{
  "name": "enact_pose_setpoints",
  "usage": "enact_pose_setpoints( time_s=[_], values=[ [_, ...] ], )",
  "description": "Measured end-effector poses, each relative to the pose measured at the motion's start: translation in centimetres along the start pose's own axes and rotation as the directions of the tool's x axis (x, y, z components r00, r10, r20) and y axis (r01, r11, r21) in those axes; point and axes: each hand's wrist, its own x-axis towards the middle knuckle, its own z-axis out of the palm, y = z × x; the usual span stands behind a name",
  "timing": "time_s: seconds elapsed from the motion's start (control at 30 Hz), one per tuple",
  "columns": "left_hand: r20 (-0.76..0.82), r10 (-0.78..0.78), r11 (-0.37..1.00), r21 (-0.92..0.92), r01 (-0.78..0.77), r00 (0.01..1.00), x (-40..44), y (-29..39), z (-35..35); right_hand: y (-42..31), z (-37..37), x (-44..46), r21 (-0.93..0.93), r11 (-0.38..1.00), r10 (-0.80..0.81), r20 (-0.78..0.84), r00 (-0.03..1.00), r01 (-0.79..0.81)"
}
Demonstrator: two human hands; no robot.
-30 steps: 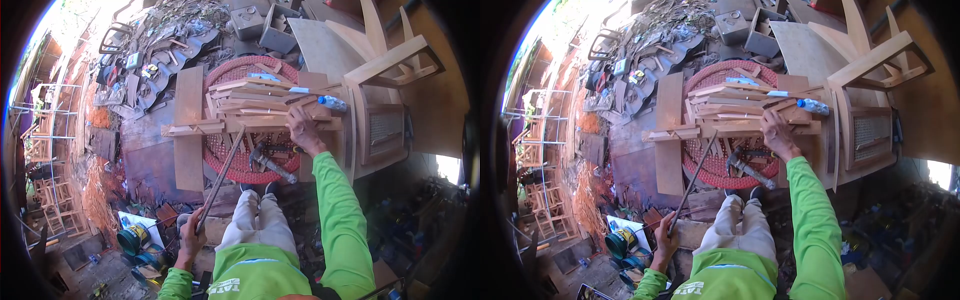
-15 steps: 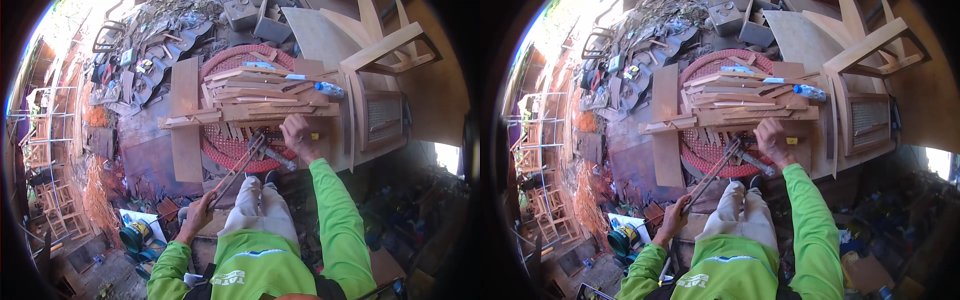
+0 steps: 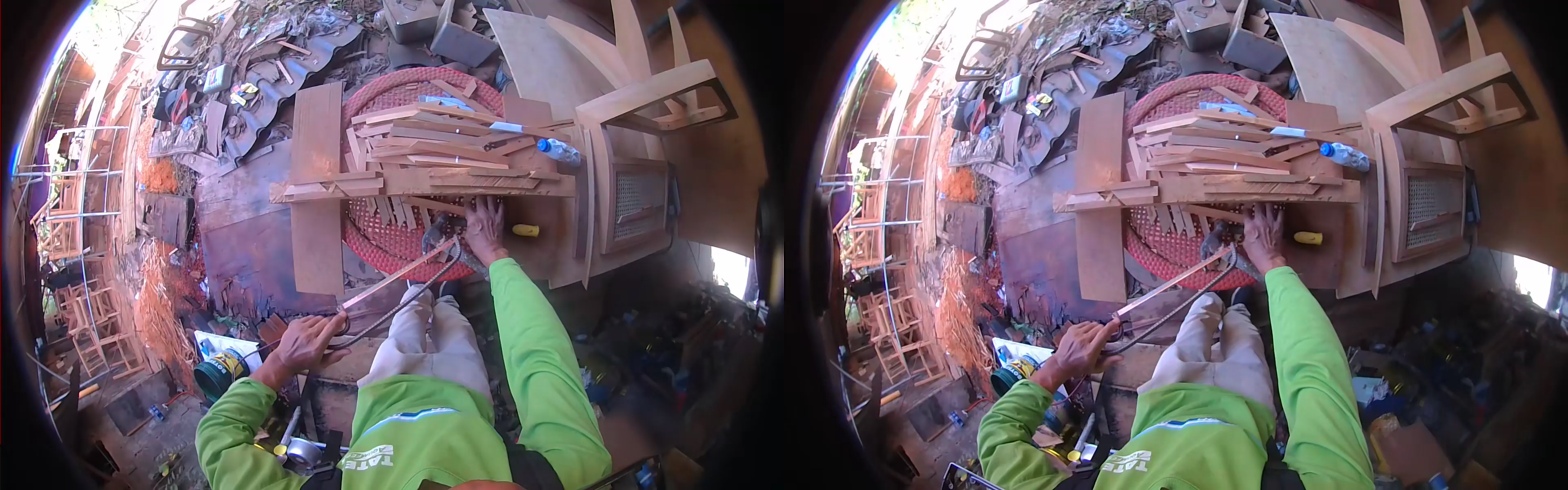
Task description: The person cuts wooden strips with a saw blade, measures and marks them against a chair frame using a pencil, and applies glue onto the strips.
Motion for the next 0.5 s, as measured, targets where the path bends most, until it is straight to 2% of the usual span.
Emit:
enact_pose_setpoints(
  time_s=[0.03, 0.1, 0.23, 0.27, 0.3, 0.37, 0.4, 0.5],
  values=[
    [0.004, 0.002, 1.0, -0.009, -0.002, 1.0, 0.4, -0.6, 0.0, 0.0, -0.3, -0.4, 0.011, 0.999, -0.035, -0.075, 0.997, 0.036],
    [0.086, 0.136, 0.989, 0.05, -0.141, 0.987, 1.2, -2.3, 0.2, 0.7, -1.5, -0.7, 0.039, 0.997, -0.07, -0.058, 0.996, 0.073],
    [0.155, 0.246, 0.955, 0.132, -0.266, 0.957, 3.9, -6.0, 2.0, 2.8, -6.6, -1.3, 0.104, 0.977, -0.176, -0.086, 0.981, 0.184],
    [0.196, 0.192, 0.962, 0.155, -0.224, 0.962, 4.8, -6.6, 2.3, 3.4, -8.0, -2.2, 0.07, 0.977, -0.195, -0.1, 0.976, 0.202],
    [0.222, 0.224, 0.957, 0.136, -0.258, 0.949, 5.6, -7.2, 2.9, 3.6, -10.0, -4.0, 0.07, 0.985, -0.153, -0.087, 0.984, 0.16],
    [0.159, 0.231, 0.925, 0.271, -0.268, 0.96, 7.8, -10.1, 4.3, 4.3, -14.3, -6.0, 0.203, 0.977, -0.026, -0.208, 0.978, 0.069],
    [0.195, 0.146, 0.935, 0.294, -0.2, 0.97, 7.9, -12.0, 5.5, 5.0, -15.5, -7.8, 0.241, 0.97, 0.041, -0.25, 0.967, 0.021],
    [0.115, 0.184, 0.874, 0.435, -0.216, 0.976, 9.4, -15.1, 6.7, 8.7, -15.4, -14.6, 0.409, 0.887, 0.348, -0.285, 0.893, -0.215]
  ],
)
